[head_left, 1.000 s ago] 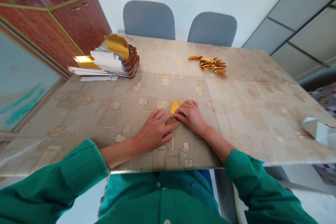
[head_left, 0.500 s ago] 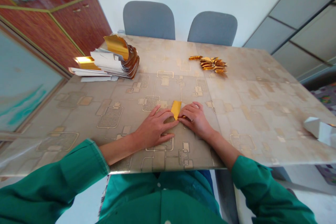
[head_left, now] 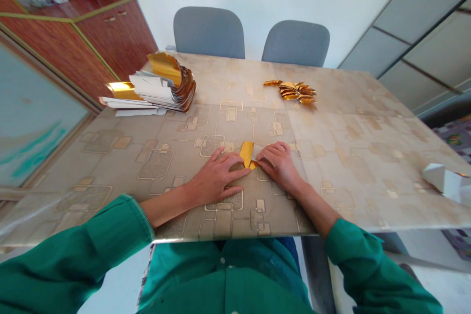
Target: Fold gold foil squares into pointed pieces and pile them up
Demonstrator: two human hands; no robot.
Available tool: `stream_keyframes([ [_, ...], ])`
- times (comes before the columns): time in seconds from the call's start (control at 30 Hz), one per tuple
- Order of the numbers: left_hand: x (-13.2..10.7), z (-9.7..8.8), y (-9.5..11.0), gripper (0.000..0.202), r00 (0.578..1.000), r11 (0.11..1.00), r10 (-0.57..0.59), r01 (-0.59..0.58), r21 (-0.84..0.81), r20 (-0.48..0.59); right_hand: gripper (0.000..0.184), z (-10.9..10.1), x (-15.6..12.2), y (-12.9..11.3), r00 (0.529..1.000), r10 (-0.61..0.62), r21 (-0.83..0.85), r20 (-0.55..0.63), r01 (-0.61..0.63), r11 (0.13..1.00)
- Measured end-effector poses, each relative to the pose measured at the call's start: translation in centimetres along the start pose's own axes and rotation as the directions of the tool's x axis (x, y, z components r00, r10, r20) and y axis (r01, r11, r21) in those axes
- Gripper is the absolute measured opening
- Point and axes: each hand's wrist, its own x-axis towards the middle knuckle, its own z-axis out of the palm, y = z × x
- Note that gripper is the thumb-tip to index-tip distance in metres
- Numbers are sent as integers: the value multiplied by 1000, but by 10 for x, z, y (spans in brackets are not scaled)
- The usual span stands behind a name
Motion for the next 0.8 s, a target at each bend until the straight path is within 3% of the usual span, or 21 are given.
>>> stream_keyframes([
  [0.17, -1, 0, -5, 44, 1000, 1000, -11, 11, -8, 27, 14, 0, 1, 0, 994, -96, -55, 44, 98, 994],
  [0.6, -1, 0, -10, 47, 999, 999, -41, 41, 21, 9, 11, 0, 0, 1, 995, -75, 12, 60, 75, 997],
  [0.8, -1, 1, -12, 46, 999, 999, -34, 34, 14, 5, 17, 1, -2, -7, 989, -144, -168, 45, 149, 974],
])
